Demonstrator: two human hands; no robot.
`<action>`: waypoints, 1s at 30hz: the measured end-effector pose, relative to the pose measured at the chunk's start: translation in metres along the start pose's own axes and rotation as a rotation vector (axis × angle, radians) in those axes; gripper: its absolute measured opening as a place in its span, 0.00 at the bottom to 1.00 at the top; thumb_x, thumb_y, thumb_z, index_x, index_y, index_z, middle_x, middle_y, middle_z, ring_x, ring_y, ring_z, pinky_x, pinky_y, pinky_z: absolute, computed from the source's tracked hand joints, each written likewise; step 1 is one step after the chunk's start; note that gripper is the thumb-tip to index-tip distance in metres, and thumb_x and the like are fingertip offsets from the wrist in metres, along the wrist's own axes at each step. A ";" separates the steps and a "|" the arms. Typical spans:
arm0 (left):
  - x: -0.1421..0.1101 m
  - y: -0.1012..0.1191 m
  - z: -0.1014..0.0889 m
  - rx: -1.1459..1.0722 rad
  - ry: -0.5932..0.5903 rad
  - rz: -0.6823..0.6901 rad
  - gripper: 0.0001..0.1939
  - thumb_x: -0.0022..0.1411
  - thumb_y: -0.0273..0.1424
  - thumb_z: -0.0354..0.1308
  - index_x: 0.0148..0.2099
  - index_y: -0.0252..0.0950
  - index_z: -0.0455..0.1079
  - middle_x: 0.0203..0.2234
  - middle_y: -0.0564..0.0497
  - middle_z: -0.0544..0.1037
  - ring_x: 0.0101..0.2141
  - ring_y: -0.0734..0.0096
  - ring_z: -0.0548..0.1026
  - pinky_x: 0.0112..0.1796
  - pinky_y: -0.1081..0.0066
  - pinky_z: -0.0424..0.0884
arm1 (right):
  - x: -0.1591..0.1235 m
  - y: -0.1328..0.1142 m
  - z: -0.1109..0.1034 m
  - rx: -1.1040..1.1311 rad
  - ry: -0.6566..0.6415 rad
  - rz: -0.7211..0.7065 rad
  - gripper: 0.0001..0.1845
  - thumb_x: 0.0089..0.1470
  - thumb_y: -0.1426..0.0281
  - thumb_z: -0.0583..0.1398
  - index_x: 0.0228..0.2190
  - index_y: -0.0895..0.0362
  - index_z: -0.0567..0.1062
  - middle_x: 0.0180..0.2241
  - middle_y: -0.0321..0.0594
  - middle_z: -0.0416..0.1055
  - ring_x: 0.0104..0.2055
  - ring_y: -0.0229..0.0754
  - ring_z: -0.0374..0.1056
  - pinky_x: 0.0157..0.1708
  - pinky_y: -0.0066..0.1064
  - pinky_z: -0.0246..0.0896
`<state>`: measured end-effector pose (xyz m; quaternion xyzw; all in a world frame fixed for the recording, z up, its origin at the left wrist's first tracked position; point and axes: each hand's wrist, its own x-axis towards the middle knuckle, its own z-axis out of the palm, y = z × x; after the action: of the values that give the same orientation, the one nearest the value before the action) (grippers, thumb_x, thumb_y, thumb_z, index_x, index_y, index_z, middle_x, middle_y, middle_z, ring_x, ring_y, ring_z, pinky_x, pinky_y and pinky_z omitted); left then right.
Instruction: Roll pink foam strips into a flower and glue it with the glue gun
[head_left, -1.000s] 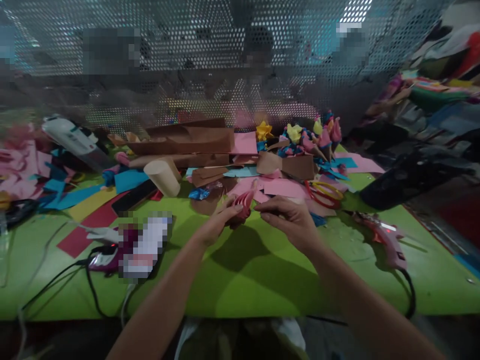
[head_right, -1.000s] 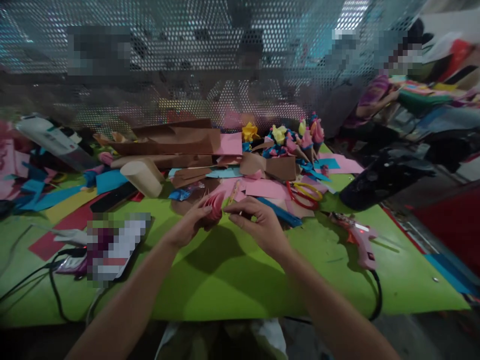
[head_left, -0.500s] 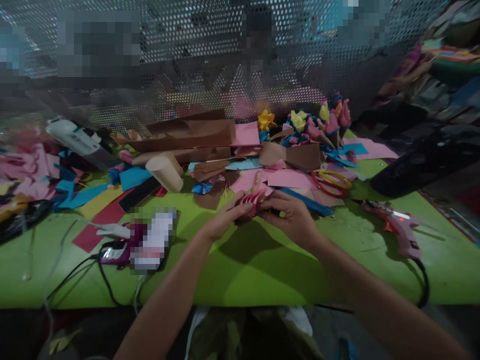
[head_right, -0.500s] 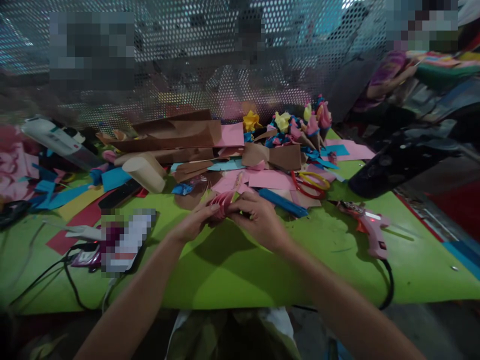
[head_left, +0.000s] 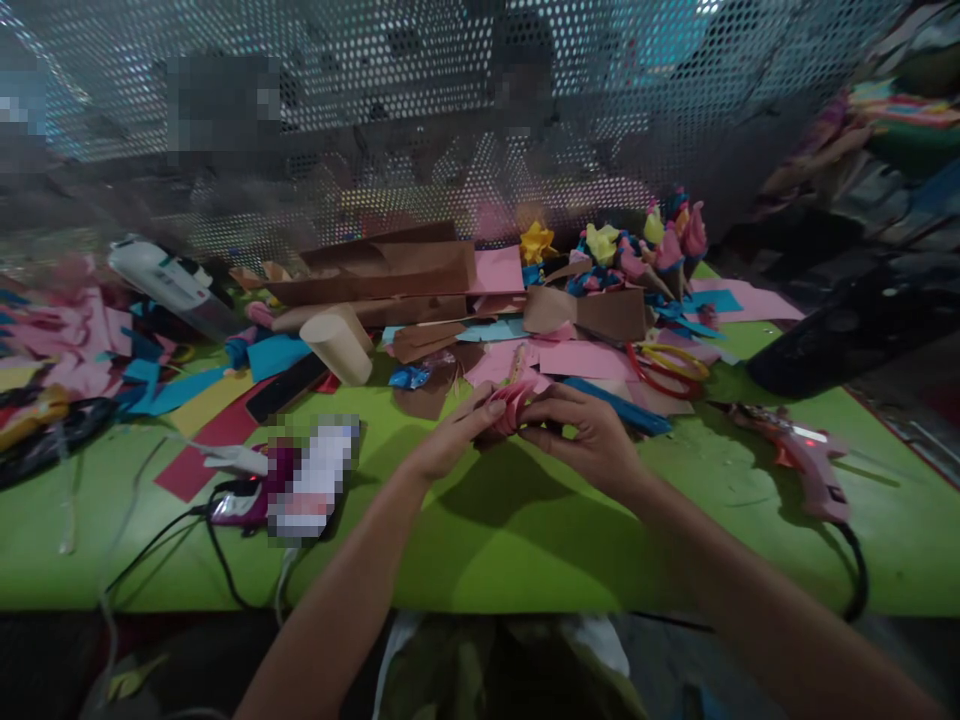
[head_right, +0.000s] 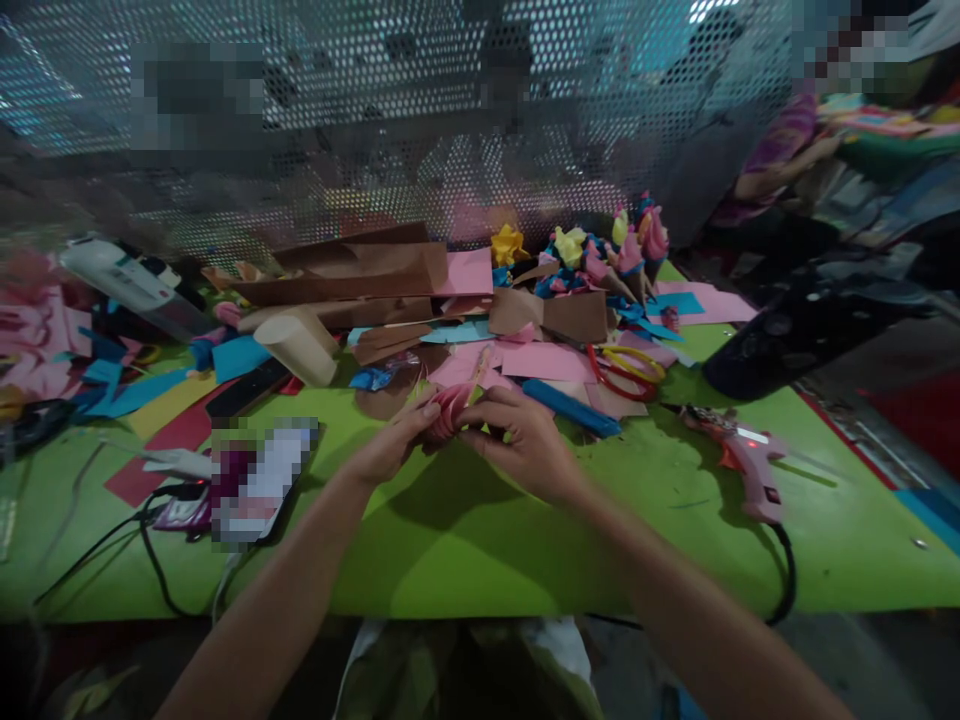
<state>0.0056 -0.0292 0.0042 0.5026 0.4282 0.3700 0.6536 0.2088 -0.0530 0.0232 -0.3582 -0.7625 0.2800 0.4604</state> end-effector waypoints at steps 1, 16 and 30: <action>0.000 0.000 0.000 0.004 0.002 0.012 0.34 0.52 0.51 0.66 0.57 0.39 0.72 0.53 0.45 0.74 0.57 0.53 0.67 0.53 0.64 0.67 | 0.001 -0.001 -0.001 0.008 0.019 0.007 0.05 0.58 0.69 0.62 0.35 0.53 0.80 0.32 0.40 0.76 0.35 0.42 0.71 0.35 0.33 0.67; 0.004 0.004 0.004 0.022 -0.034 0.111 0.34 0.48 0.28 0.65 0.60 0.42 0.68 0.57 0.49 0.73 0.59 0.59 0.66 0.61 0.61 0.60 | 0.004 0.006 0.003 0.126 0.137 0.249 0.06 0.54 0.66 0.63 0.31 0.55 0.76 0.29 0.37 0.74 0.27 0.37 0.64 0.27 0.29 0.59; 0.012 0.002 0.007 0.030 0.108 0.256 0.31 0.43 0.34 0.74 0.52 0.37 0.74 0.49 0.44 0.80 0.49 0.60 0.76 0.57 0.58 0.68 | 0.005 0.015 0.004 0.086 0.077 0.297 0.09 0.54 0.62 0.63 0.32 0.55 0.75 0.29 0.37 0.73 0.29 0.39 0.64 0.30 0.30 0.59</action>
<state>0.0158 -0.0204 0.0049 0.5424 0.4004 0.4704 0.5694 0.2076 -0.0407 0.0123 -0.4573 -0.6703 0.3636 0.4576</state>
